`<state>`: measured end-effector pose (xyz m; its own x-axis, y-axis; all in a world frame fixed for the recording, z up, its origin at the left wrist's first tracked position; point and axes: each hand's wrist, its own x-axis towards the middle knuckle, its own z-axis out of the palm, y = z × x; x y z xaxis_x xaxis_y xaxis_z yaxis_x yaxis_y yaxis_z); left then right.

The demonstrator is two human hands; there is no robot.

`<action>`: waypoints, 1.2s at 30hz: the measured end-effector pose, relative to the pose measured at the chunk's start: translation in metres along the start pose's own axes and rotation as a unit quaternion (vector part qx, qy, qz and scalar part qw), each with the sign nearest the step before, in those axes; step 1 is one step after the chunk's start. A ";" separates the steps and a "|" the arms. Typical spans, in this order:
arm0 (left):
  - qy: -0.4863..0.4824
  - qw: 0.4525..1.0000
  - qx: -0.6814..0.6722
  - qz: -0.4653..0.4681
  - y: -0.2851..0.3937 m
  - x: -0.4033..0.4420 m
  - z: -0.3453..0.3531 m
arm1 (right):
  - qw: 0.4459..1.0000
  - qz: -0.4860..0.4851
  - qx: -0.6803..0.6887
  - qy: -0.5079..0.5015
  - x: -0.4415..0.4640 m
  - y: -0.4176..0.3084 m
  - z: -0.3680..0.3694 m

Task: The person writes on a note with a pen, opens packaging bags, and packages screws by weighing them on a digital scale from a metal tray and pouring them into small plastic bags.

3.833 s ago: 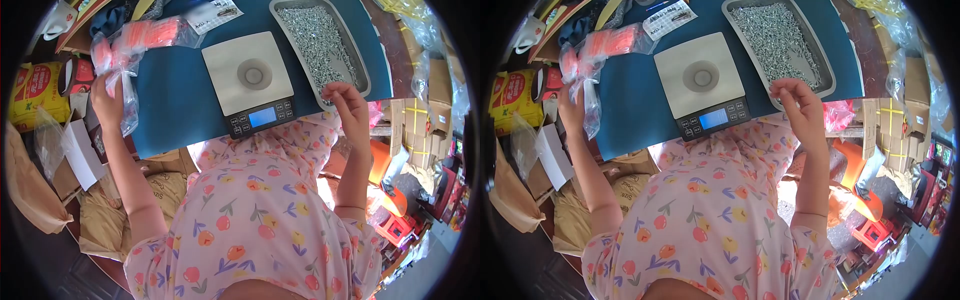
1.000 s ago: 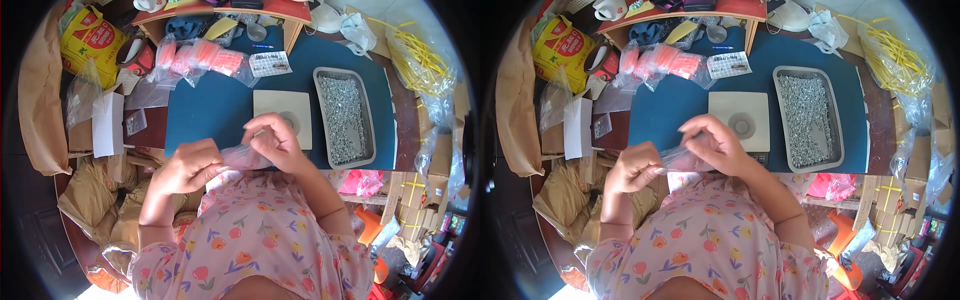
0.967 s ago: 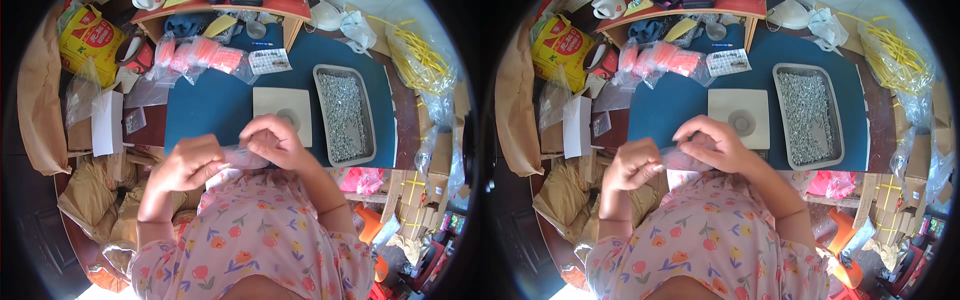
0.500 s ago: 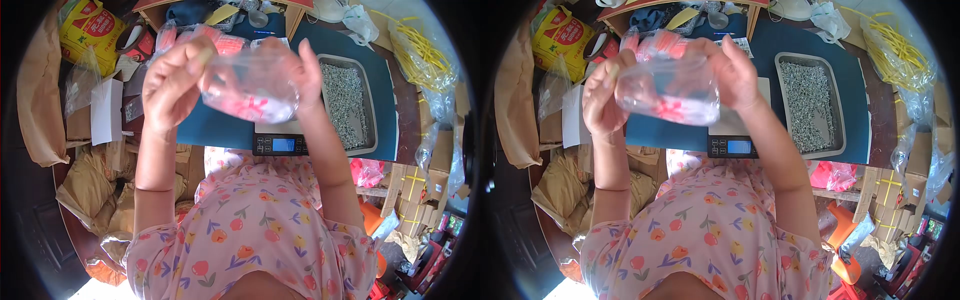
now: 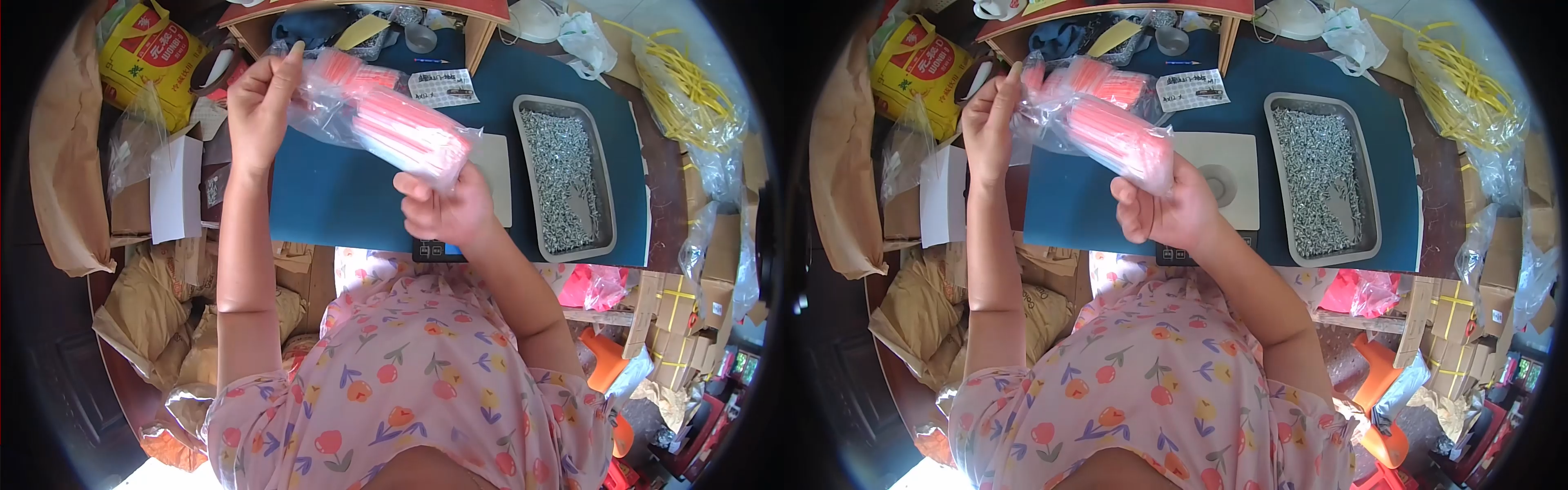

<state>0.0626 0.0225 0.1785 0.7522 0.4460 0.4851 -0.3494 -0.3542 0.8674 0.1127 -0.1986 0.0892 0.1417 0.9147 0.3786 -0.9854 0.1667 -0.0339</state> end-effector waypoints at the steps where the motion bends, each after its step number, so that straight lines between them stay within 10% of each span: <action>1: 0.014 0.999 0.019 -0.042 0.003 -0.003 0.004 | 0.996 0.006 -0.070 0.048 -0.001 -0.002 0.006; 7: 0.027 0.984 0.167 -0.061 -0.004 -0.003 0.001 | 0.814 -0.006 -0.551 0.183 -0.008 -0.003 0.044; 15: -0.166 0.960 0.006 -0.224 -0.012 0.000 -0.019 | 0.785 -0.031 -0.531 0.317 -0.013 -0.010 0.026; 25: -0.177 0.805 -0.458 -0.333 -0.017 -0.034 -0.021 | 0.824 -0.106 -0.451 0.326 -0.016 -0.016 0.013; 32: -0.077 0.812 -0.449 -0.365 -0.008 -0.063 0.018 | 0.801 -0.147 -0.443 0.375 -0.009 -0.020 0.003; 36: -0.095 0.847 -0.384 -0.356 -0.036 -0.084 0.014 | 0.634 -0.263 -0.636 0.354 -0.014 -0.022 -0.011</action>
<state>0.0201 -0.0139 0.1053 0.9758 0.1554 -0.1541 0.0252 0.6194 0.7847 0.1333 -0.2106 0.0745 0.8693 0.4703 0.1523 0.0240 0.2676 -0.9632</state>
